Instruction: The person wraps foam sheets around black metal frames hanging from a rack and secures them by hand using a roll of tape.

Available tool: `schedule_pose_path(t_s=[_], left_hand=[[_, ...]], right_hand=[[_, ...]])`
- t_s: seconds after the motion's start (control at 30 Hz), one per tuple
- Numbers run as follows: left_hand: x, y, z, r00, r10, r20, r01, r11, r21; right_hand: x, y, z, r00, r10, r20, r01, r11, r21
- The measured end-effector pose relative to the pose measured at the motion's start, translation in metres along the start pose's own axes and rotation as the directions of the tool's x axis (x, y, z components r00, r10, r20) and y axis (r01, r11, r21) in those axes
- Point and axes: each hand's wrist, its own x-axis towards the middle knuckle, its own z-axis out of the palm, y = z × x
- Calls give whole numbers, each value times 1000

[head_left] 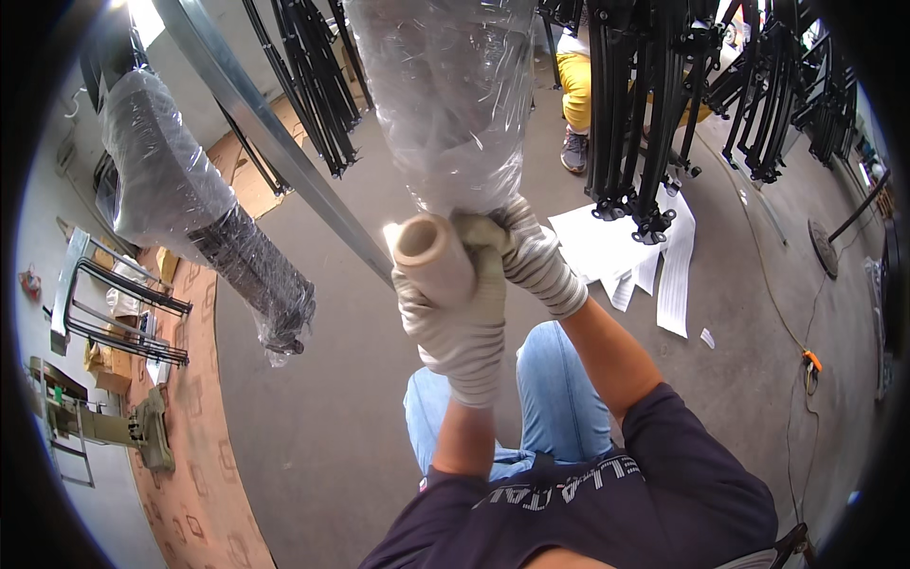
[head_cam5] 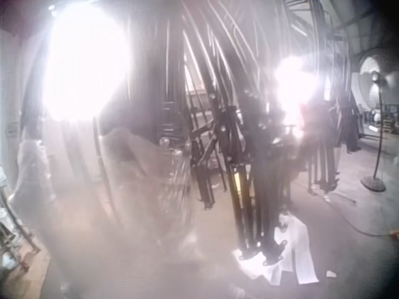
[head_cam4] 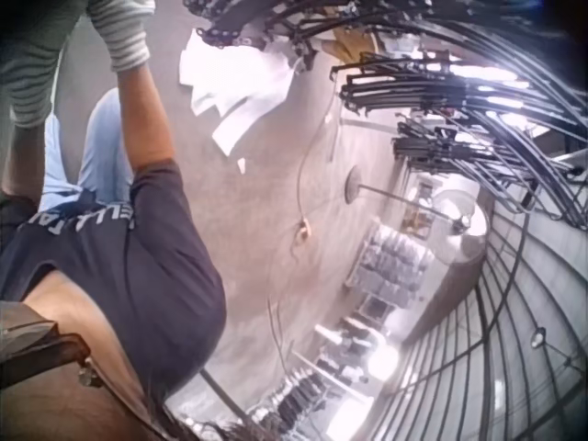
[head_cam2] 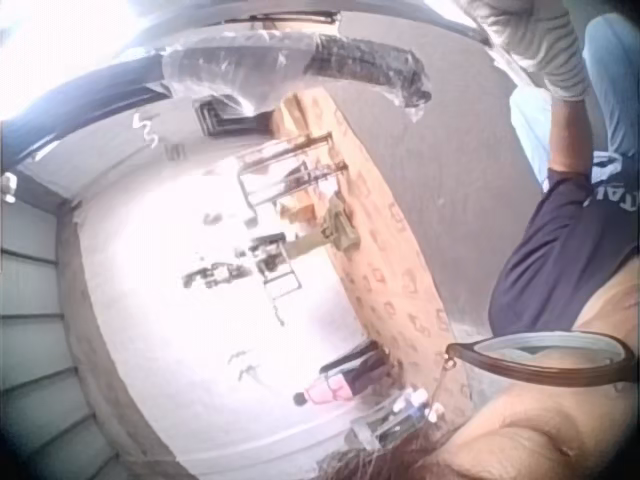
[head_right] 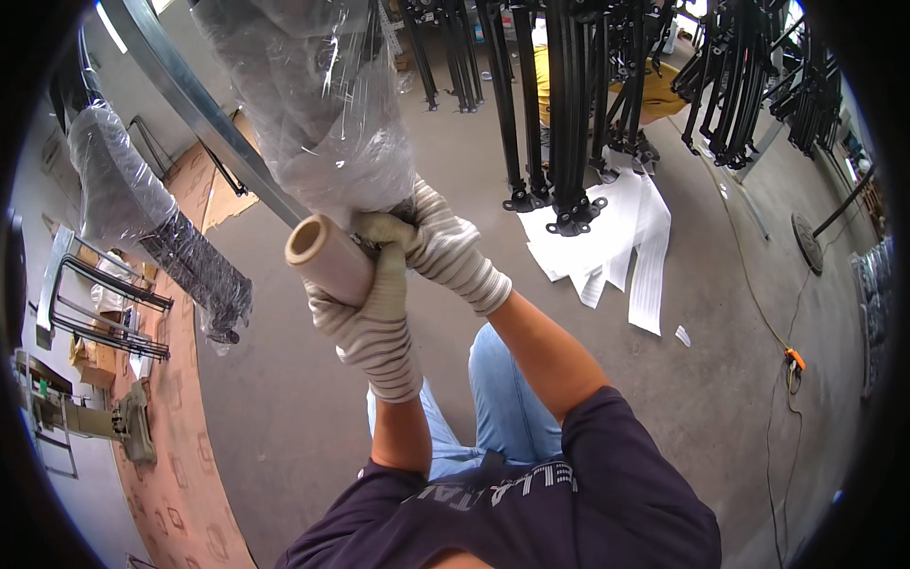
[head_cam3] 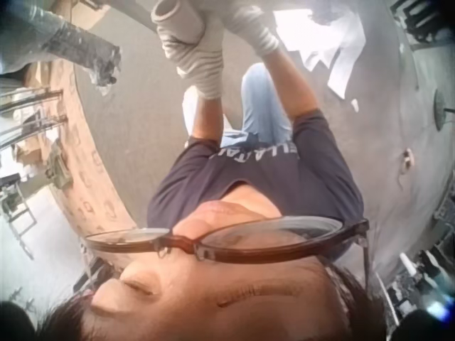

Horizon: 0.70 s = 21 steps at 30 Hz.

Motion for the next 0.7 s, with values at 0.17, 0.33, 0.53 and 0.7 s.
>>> schedule_pose_path(t_s=[0.17,0.33,0.53,0.7], left_hand=[[-18,-2,7,564,514,647,-723,685,86],[-29,22,43,87,705,703,-611,595,-522],[-6,-17,-36,558,683,471,-799,596,83],[24,-43,-20,639,454,622,-690,695,202]], right_hand=[[-1,0,5,981,193,-10,-193,979,-58],[4,-3,6,987,148,55,-148,989,-6],[16,18,-20,986,155,63,-157,987,34],[10,-10,-5,967,138,213,-174,972,161]])
